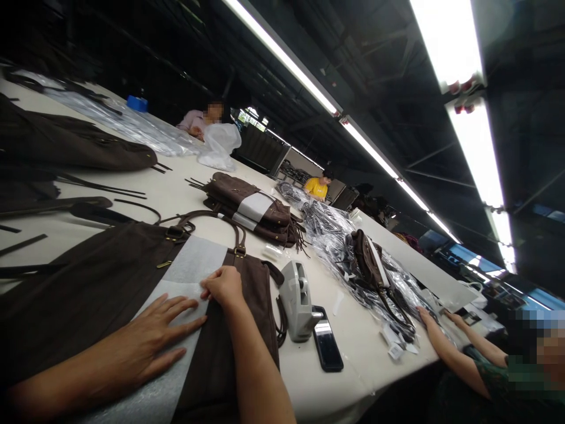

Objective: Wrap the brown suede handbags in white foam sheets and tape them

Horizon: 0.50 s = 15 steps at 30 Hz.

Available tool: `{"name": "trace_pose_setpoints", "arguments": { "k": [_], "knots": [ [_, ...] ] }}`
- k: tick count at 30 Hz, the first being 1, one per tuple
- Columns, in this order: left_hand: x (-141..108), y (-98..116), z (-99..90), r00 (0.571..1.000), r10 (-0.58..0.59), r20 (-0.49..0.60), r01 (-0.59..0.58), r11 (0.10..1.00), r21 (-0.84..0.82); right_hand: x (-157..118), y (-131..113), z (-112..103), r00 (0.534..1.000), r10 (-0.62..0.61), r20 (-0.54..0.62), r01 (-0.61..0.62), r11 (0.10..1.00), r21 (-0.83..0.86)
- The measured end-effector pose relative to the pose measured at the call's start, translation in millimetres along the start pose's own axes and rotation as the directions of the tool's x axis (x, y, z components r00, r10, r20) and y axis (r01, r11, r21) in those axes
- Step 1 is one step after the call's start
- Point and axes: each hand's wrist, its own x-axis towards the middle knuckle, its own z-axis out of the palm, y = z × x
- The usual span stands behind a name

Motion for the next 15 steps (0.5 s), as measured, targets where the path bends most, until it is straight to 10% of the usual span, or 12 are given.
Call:
{"name": "trace_pose_setpoints", "arguments": {
  "k": [6,15],
  "knots": [
    [1,-2,1.4,0.999,-0.025,0.046,0.026,1.0,-0.002,13,-6,-16,0.98,0.087,0.178,-0.07,0.993,-0.097],
    [1,-11,14.1,0.999,0.026,-0.043,-0.027,0.999,-0.021,-16,19,-28,0.987,0.059,0.149,-0.041,0.992,-0.121]
  ]
}}
